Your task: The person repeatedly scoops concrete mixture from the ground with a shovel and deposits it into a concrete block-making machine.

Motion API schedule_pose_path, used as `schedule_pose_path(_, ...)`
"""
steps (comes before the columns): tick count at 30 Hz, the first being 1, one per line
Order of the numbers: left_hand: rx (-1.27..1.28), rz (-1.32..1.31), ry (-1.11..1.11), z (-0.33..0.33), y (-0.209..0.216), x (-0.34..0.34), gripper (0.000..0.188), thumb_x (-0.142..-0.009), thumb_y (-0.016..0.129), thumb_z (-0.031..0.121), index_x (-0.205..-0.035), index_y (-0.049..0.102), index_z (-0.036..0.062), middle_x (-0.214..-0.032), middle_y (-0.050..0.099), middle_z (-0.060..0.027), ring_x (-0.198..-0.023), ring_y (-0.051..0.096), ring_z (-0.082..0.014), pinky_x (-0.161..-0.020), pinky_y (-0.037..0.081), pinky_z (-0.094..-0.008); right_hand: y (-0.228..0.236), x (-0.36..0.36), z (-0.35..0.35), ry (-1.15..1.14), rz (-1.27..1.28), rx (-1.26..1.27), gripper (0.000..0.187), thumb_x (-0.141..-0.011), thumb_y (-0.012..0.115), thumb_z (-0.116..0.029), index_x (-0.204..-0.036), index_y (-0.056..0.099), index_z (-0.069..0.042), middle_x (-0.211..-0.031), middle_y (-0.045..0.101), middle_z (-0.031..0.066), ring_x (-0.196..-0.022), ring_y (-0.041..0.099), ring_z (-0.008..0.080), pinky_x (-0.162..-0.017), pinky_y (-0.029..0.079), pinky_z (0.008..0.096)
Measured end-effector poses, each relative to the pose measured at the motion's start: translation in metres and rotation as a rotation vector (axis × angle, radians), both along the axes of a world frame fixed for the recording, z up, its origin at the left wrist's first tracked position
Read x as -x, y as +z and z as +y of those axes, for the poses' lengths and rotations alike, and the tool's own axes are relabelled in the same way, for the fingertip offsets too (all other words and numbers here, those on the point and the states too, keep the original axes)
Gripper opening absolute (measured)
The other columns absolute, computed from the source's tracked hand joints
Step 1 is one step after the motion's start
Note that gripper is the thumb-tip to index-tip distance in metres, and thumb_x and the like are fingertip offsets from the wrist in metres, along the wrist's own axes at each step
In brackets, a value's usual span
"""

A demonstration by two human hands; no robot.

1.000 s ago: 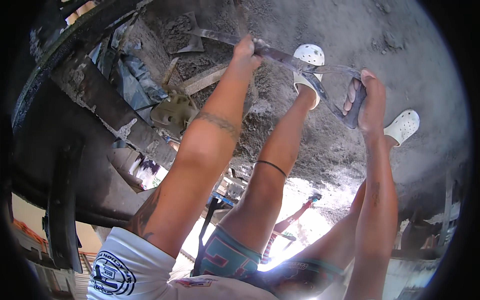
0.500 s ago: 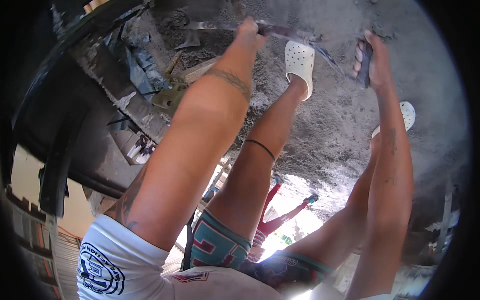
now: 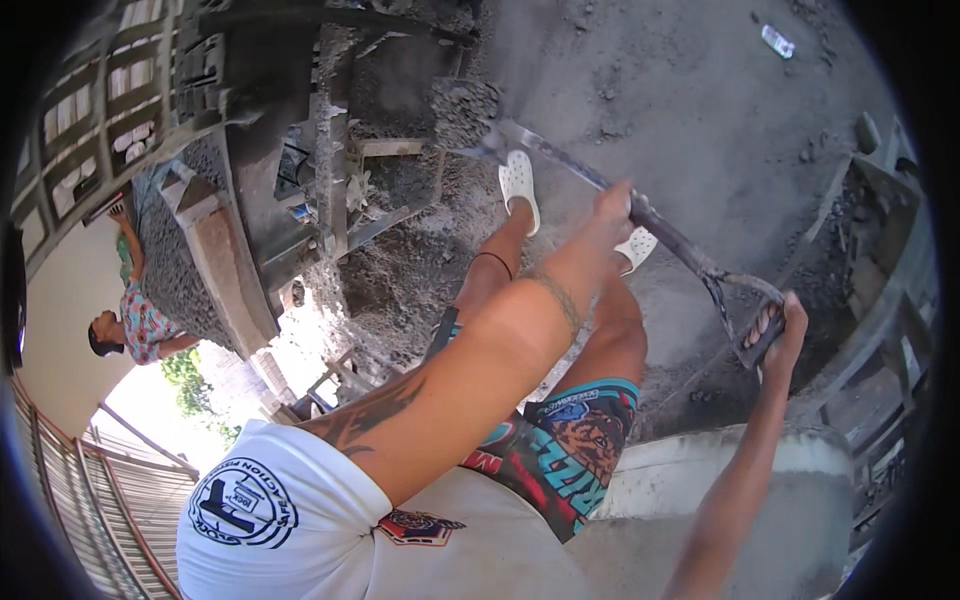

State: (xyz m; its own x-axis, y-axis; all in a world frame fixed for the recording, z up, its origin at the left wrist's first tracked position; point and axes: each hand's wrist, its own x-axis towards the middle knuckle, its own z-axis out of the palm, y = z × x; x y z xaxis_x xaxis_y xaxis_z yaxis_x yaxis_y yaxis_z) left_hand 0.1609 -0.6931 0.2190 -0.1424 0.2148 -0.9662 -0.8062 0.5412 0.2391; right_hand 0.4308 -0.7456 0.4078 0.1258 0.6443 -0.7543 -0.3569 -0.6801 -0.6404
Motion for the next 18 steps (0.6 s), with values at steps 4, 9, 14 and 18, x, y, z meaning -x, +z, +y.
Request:
schedule_pose_path(4, 0.028, -0.235, 0.116, -0.047, 0.074, -0.037, 0.01, -0.083, 0.058, 0.012, -0.083, 0.05, 0.0057, -0.07, 0.049, -0.0055, -0.059, 0.055, -0.0196, -0.055, 0.052, -0.0394, 0.115, -0.026, -0.016, 0.188, -0.125, -0.13, 0.042, -0.091, 0.05, -0.045, -0.073, 0.043, -0.008, -0.052, 0.043, 0.0026, -0.037, 0.044, 0.013, -0.036, 0.039, 0.0259)
schedule_pose_path(9, 0.154, -0.35, 0.133, -0.105, 0.156, -0.037, 0.013, -0.082, 0.061, 0.012, -0.088, 0.051, 0.0049, -0.072, 0.053, -0.0069, -0.062, 0.058, -0.0238, -0.061, 0.054, -0.0431, 0.199, -0.001, -0.054, 0.439, -0.312, -0.202, 0.043, -0.091, 0.054, -0.042, -0.07, 0.047, -0.006, -0.054, 0.046, 0.0019, -0.04, 0.046, 0.0101, -0.038, 0.039, 0.0247)
schedule_pose_path(14, -0.058, -0.272, 0.363, -0.21, 0.134, 0.117, 0.011, -0.084, 0.052, 0.015, -0.081, 0.054, 0.0045, -0.069, 0.057, -0.0101, -0.066, 0.061, -0.0262, -0.069, 0.054, -0.0436, 0.24, 0.161, -0.055, 0.884, -0.348, -0.32, 0.033, -0.085, 0.062, -0.029, -0.074, 0.056, 0.002, -0.057, 0.049, 0.0009, -0.048, 0.047, 0.0069, -0.042, 0.04, 0.0256)
schedule_pose_path(18, -0.099, -0.171, 0.661, -0.287, 0.21, 0.243, 0.011, -0.078, 0.049, 0.012, -0.068, 0.045, 0.01, -0.058, 0.047, -0.0054, -0.051, 0.05, -0.021, -0.052, 0.05, -0.0371, 0.283, 0.296, -0.106, 1.323, -0.348, -0.755, 0.024, -0.08, 0.06, -0.019, -0.068, 0.055, 0.0, -0.052, 0.05, 0.007, -0.052, 0.052, 0.0107, -0.045, 0.039, 0.0316)
